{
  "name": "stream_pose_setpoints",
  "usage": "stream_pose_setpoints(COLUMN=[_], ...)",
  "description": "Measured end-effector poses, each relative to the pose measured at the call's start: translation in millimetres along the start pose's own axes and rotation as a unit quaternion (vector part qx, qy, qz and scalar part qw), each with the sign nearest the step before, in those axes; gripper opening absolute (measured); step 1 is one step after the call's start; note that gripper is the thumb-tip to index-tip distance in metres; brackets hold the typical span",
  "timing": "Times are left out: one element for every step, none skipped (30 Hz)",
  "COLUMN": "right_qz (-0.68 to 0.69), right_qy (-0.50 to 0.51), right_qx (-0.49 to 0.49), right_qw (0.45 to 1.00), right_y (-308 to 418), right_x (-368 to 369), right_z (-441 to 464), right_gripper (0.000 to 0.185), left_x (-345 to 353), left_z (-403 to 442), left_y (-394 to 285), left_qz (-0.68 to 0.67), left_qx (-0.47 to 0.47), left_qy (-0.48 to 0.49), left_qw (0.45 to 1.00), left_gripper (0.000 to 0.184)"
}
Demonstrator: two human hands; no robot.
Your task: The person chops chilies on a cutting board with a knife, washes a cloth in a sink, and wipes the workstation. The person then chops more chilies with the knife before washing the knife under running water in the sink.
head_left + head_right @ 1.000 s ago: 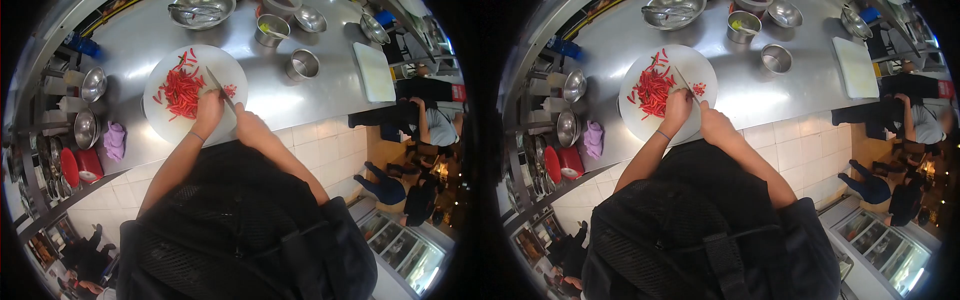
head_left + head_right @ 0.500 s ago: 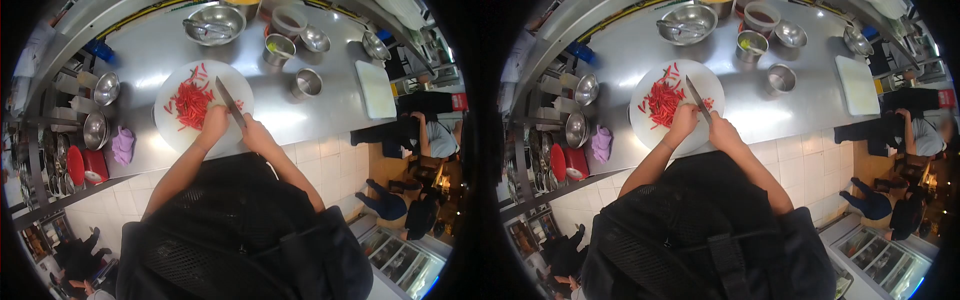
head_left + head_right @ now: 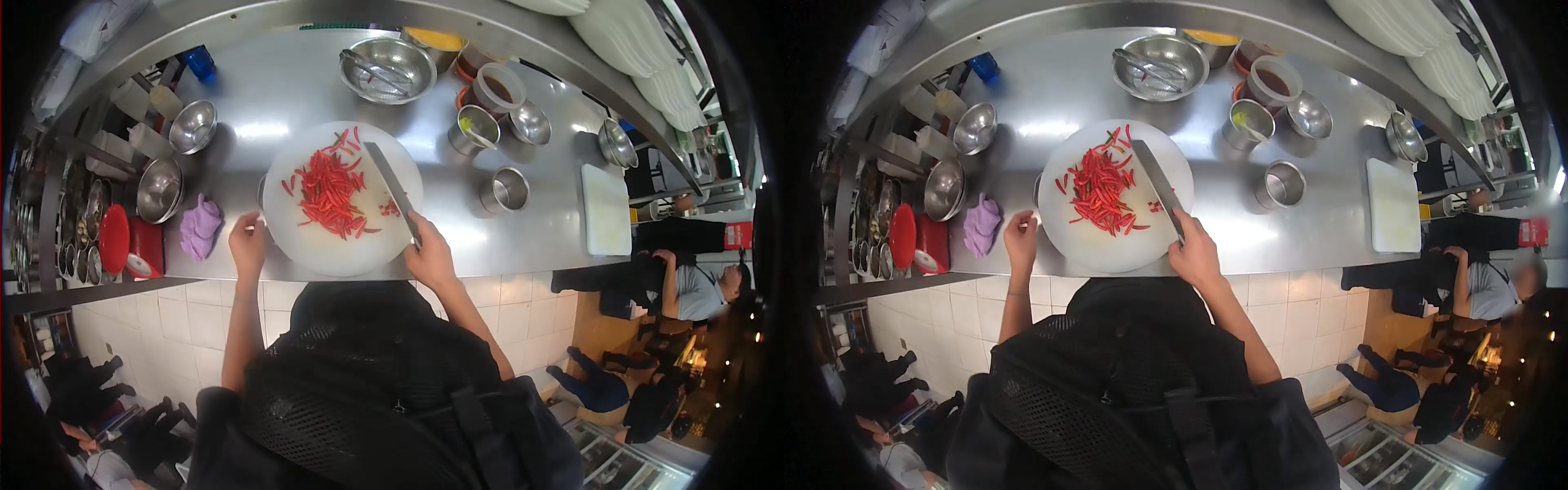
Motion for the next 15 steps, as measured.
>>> stream_pose_setpoints(right_qz=[-0.03,-0.06,-0.062,-0.087,-0.112,-0.116,-0.126,-0.137,-0.145,-0.147,-0.159,-0.168,-0.159,-0.158,-0.176], right_qy=[0.018,0.037,0.034,0.048,0.063,0.064,0.07,0.077,0.068,0.07,0.044,0.016,0.054,0.051,0.032], right_qx=[0.008,0.017,0.013,0.007,-0.001,-0.008,-0.032,-0.056,-0.069,-0.08,-0.096,-0.11,-0.047,-0.053,-0.047], right_qw=[0.999,0.997,0.997,0.995,0.992,0.991,0.989,0.986,0.985,0.983,0.982,0.98,0.985,0.985,0.983], right_y=[1,1,0,-3,-7,-12,-18,-23,-28,-40,-52,-64,-56,-58,-63], right_x=[-5,-10,-15,-20,-24,-29,-34,-37,-41,-42,-43,-43,-52,-55,-56], right_z=[4,8,12,18,24,30,37,44,52,60,68,74,77,80,81], right_gripper=[0.06,0.061,0.061,0.061,0.06,0.06,0.059,0.058,0.057,0.057,0.056,0.055,0.057,0.057,0.056], left_x=[0,0,4,7,11,12,14,16,17,15,13,10,7,3,-1], left_z=[-4,-8,-12,-17,-20,-20,-21,-21,-20,-19,-19,-18,-16,-15,-13], left_y=[5,5,5,2,-1,-2,-2,1,5,4,3,2,3,3,3], left_qz=[-0.005,-0.008,-0.021,-0.034,-0.054,-0.058,-0.072,-0.086,-0.083,-0.086,-0.076,-0.065,-0.065,-0.045,-0.024], left_qx=[-0.008,-0.004,-0.017,-0.03,-0.041,-0.041,-0.043,-0.045,-0.053,-0.054,-0.047,-0.04,-0.037,-0.028,-0.018], left_qy=[-0.007,-0.009,-0.01,-0.012,-0.006,-0.014,-0.004,0.006,0.009,-0.001,0.001,0.005,-0.002,-0.003,-0.005], left_qw=[1.0,1.0,1.0,0.999,0.998,0.997,0.996,0.995,0.995,0.995,0.996,0.997,0.997,0.999,1.0], left_gripper=[0.022,0.022,0.021,0.021,0.021,0.021,0.022,0.023,0.024,0.024,0.024,0.025,0.025,0.026,0.027])
Point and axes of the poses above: each hand's wrist, its own z-axis towards the middle knuckle, its own x-axis out of the palm, y = z × x, the point moved 1 cm from there along z, towards the middle knuckle, and after that the axes turned 6 degrees about y, right-handed, at the moved point
